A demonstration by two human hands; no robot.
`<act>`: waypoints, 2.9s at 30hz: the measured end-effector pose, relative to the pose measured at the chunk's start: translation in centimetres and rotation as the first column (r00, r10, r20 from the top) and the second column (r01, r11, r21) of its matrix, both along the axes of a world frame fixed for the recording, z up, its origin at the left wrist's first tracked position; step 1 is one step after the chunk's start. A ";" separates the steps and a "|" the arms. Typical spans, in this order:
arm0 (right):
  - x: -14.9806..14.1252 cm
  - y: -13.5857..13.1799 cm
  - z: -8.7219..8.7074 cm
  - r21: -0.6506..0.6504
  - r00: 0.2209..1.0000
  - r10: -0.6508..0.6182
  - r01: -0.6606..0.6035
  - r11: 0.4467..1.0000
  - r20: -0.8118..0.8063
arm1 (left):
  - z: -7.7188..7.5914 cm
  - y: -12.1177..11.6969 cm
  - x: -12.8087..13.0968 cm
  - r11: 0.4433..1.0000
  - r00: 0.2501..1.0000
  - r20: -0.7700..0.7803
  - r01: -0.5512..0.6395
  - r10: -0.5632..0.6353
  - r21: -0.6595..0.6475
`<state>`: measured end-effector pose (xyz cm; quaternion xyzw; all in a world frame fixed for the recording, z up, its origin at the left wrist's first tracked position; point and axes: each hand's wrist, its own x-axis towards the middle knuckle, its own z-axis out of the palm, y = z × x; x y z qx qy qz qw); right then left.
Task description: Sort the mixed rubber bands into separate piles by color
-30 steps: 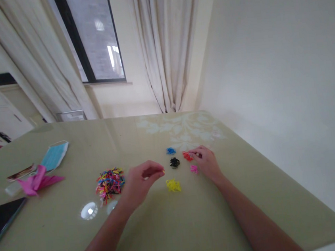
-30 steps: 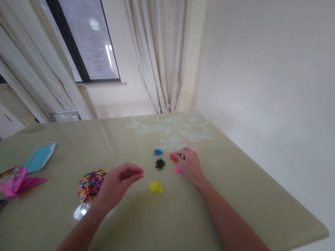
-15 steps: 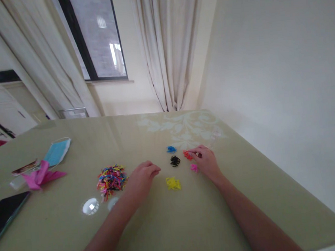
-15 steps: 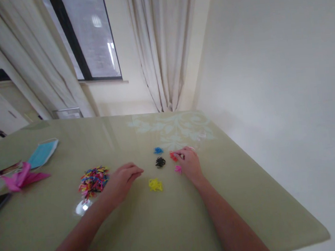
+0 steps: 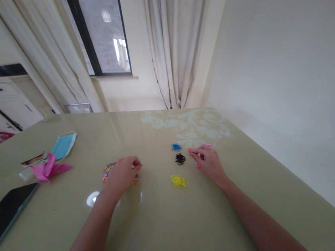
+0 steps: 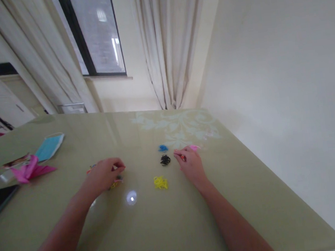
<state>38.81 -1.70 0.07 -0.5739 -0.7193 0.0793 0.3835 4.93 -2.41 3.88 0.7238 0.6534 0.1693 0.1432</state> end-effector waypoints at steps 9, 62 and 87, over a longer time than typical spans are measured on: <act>-0.6 -0.6 0.4 0.023 0.999 0.032 -0.032 0.999 -0.016 | 1.6 -0.5 2.2 0.994 0.538 0.840 0.112 -0.072 0.013; -2.6 -1.2 1.6 0.101 0.909 0.009 0.036 0.994 -0.417 | -0.5 1.7 -2.9 0.996 0.951 0.307 0.052 -0.027 -0.075; -3.1 -2.9 2.3 0.147 0.966 0.120 -0.087 0.985 -0.230 | -2.2 -0.9 0.0 0.942 0.921 -0.203 0.335 -0.333 -0.024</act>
